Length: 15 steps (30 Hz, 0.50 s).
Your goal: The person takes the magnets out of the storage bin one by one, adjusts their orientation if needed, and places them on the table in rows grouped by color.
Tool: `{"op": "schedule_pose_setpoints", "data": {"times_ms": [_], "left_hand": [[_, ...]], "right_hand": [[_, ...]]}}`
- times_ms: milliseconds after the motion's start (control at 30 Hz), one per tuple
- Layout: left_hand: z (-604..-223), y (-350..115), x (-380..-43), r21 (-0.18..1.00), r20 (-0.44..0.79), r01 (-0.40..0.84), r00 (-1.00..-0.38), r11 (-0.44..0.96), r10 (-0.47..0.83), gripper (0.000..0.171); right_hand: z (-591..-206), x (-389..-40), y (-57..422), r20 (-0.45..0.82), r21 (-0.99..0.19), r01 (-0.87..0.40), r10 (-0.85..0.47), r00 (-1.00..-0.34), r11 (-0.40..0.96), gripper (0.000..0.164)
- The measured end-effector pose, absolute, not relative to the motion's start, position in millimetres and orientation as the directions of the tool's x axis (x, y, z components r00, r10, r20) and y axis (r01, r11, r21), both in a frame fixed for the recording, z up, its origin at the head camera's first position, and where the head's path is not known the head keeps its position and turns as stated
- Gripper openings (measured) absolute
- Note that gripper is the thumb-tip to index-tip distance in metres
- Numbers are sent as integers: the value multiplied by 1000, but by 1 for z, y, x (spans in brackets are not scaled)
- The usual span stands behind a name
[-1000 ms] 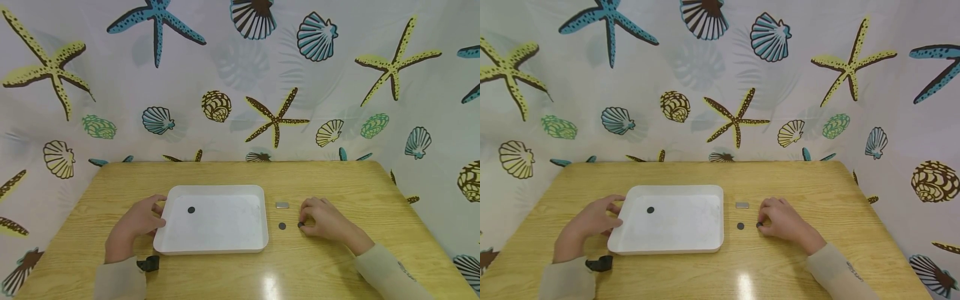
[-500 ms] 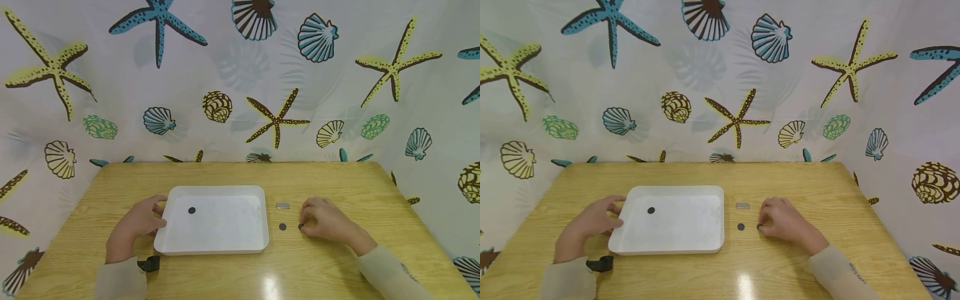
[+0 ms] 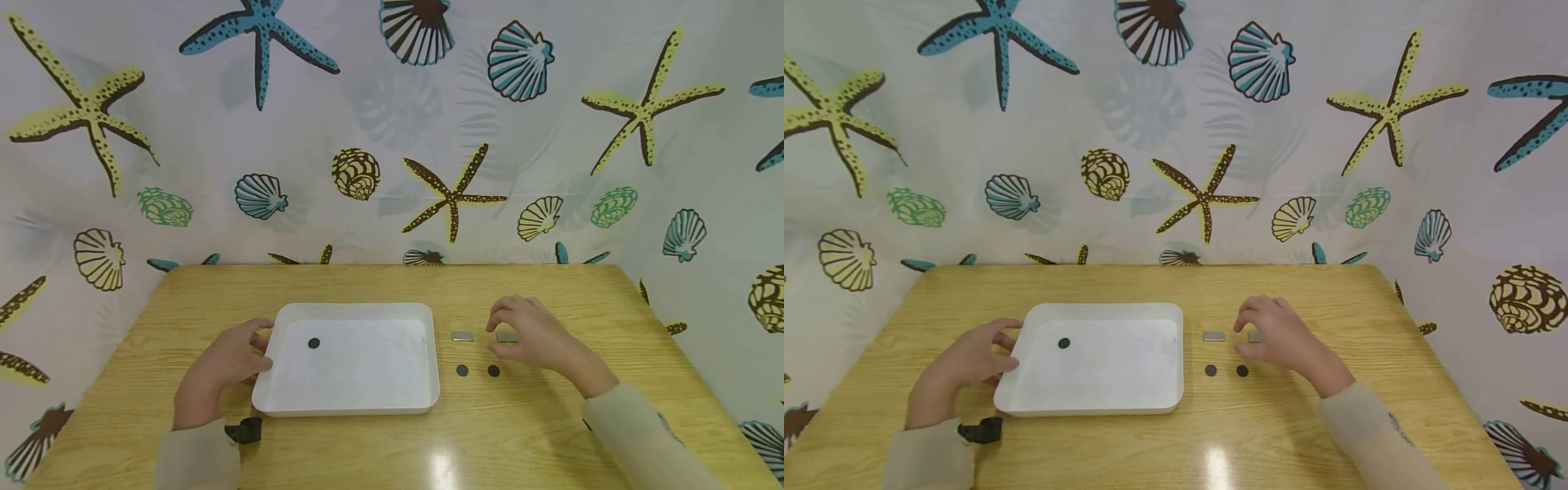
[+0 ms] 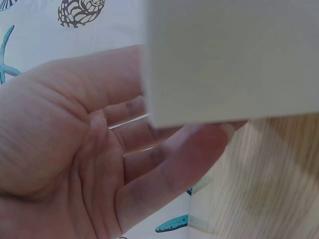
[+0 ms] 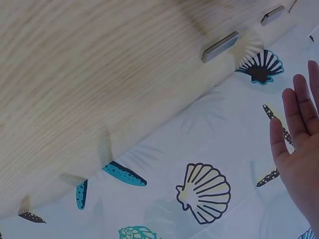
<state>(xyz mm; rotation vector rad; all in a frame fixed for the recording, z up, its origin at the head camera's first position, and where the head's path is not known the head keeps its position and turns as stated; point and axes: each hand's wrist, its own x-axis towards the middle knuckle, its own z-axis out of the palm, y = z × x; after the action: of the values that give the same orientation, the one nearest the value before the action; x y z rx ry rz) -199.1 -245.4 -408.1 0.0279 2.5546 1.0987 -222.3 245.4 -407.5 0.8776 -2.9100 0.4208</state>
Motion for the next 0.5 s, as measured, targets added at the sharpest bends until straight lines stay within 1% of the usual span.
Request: {"op": "schedule_pose_setpoints", "data": {"times_ms": [300, 500], "left_hand": [[-408, -246, -198, 707, -314, -127, -938, 695, 148, 74], [-409, -247, -198, 707, -316, -132, -938, 695, 143, 74]], "right_hand": [[-394, -230, 220, 180, -225, -588, -560, -809, 777, 15], [-383, -237, 198, 176, -226, -605, -579, -796, 763, 17]]}}
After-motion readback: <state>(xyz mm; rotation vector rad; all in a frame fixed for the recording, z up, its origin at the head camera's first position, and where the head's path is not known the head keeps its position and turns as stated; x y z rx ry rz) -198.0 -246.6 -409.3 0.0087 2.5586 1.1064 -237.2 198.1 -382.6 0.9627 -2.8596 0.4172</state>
